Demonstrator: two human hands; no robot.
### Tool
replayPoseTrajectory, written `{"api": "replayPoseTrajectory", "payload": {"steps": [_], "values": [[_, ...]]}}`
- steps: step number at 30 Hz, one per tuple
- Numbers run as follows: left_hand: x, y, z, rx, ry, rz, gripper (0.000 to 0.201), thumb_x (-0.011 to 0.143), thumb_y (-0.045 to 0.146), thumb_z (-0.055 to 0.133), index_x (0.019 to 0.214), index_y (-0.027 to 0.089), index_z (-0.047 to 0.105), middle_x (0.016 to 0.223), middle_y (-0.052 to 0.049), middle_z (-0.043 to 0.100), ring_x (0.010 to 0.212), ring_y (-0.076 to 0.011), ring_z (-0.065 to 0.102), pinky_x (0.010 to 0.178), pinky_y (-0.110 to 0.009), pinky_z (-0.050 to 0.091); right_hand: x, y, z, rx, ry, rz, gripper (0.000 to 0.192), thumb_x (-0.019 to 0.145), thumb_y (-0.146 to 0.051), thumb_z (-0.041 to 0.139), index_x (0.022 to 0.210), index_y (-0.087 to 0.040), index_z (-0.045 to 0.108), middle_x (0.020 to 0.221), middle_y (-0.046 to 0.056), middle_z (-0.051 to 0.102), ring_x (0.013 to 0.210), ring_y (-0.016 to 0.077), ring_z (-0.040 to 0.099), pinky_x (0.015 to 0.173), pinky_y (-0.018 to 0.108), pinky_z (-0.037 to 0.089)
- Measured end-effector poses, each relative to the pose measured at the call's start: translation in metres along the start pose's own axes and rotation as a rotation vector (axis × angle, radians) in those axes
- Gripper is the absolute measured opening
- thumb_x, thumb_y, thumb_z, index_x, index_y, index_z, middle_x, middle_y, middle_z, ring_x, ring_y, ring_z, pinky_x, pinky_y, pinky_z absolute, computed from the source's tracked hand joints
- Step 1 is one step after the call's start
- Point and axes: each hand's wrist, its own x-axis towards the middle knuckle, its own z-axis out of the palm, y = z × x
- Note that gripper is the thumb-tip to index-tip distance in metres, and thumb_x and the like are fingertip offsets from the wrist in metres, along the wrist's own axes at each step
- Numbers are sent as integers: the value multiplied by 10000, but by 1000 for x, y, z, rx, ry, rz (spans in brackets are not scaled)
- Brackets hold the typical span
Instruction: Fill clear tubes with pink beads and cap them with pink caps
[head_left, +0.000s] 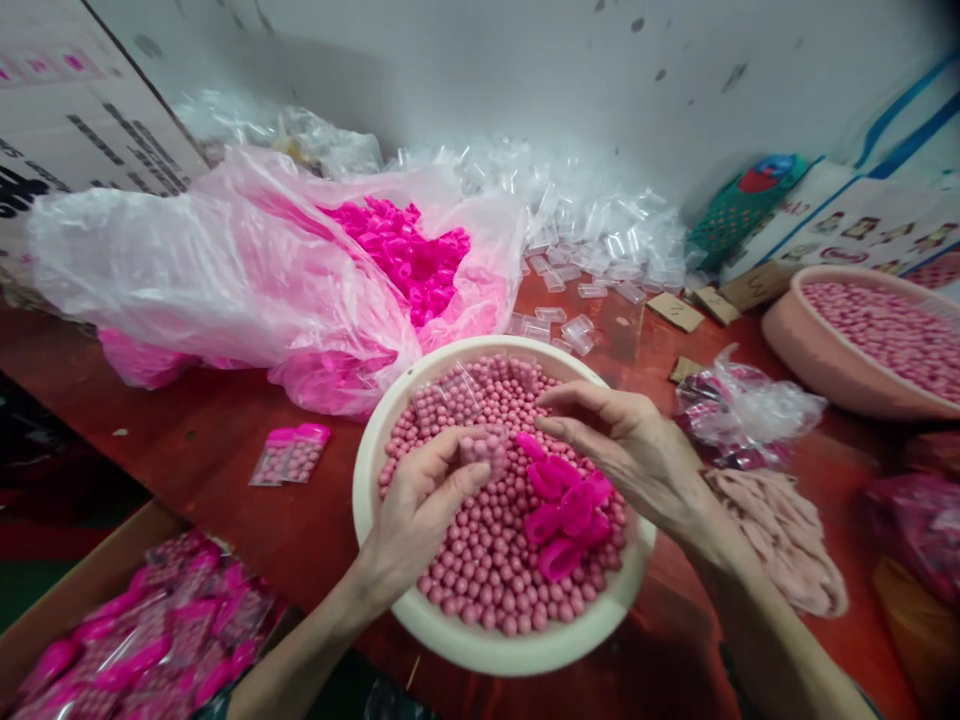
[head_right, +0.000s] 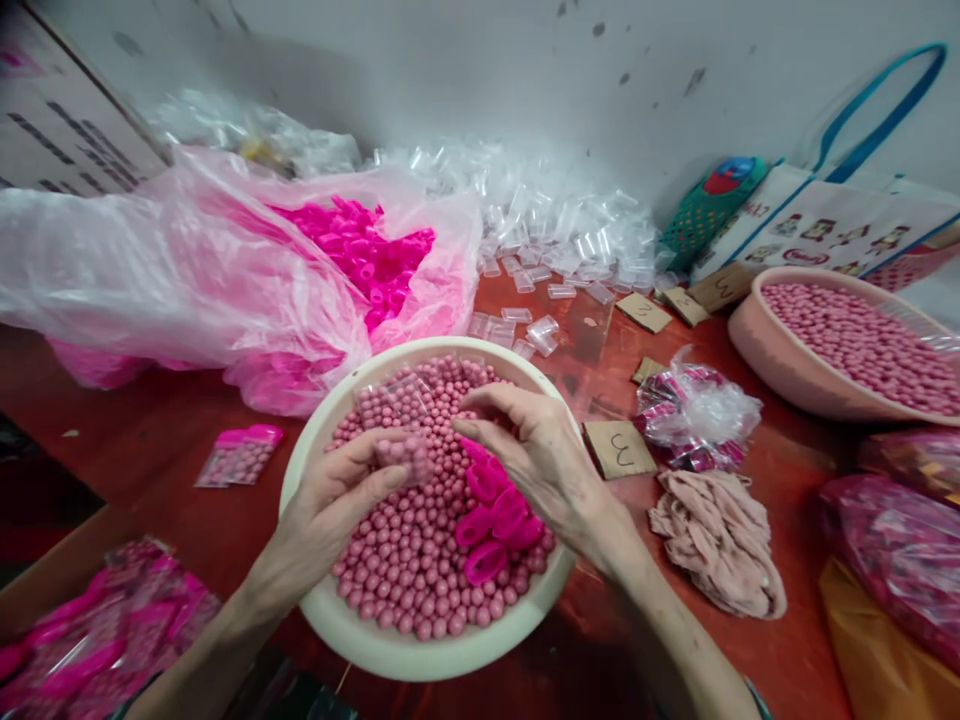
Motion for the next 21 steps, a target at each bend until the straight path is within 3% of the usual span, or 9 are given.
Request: {"api": "replayPoseTrajectory", "payload": {"steps": [1, 3, 5, 8, 12, 18, 21], "values": [[-1, 0, -1, -10, 21, -13, 212, 850, 214, 561, 1054, 191, 612, 983, -22, 643, 933, -164, 597, 868, -274, 477, -3, 8, -3, -128, -27, 31, 133, 845, -281, 577, 933, -196, 630, 871, 24, 656, 759, 157, 591, 673, 268, 437], [-5, 0, -4, -5, 36, -44, 232, 846, 217, 570, 1075, 199, 601, 980, -19, 638, 909, -152, 595, 842, -252, 482, -9, 25, -6, -322, -201, 60, 80, 824, -259, 587, 810, -190, 624, 816, 20, 632, 723, 155, 566, 670, 274, 419], [-8, 0, -5, -2, 37, -65, 229, 841, 215, 580, 1068, 203, 605, 963, -15, 638, 903, -145, 592, 832, -235, 480, -13, 37, -5, -381, -366, 69, 128, 846, -239, 545, 743, -184, 596, 773, 15, 607, 702, 148, 548, 671, 275, 407], [-12, -1, -4, -11, 36, -91, 192, 832, 210, 594, 1022, 202, 623, 930, -13, 641, 921, -149, 590, 841, -230, 470, -16, 45, -1, -367, -442, 47, 124, 864, -234, 514, 772, -183, 582, 798, 15, 599, 738, 148, 545, 705, 282, 401], [-15, -3, -3, 18, 54, -106, 157, 818, 215, 613, 971, 186, 636, 900, -20, 641, 901, -155, 593, 813, -234, 471, -12, 43, 2, -222, -364, 112, 143, 839, -283, 555, 740, -179, 551, 726, -6, 576, 671, 140, 517, 615, 261, 394], [-15, -3, -3, -13, 0, -101, 164, 818, 198, 607, 979, 187, 636, 902, -20, 645, 888, -153, 597, 810, -241, 479, -5, 28, 5, 494, -177, 331, 244, 814, -384, 602, 943, -179, 572, 849, 11, 604, 660, 116, 547, 589, 238, 443], [-15, -4, -3, -2, -50, -87, 163, 824, 202, 599, 982, 192, 639, 889, -19, 642, 878, -155, 599, 811, -248, 476, -5, 19, 11, 745, -114, 414, 271, 745, -362, 691, 910, -173, 590, 797, 12, 633, 653, 121, 586, 604, 238, 472]]}}
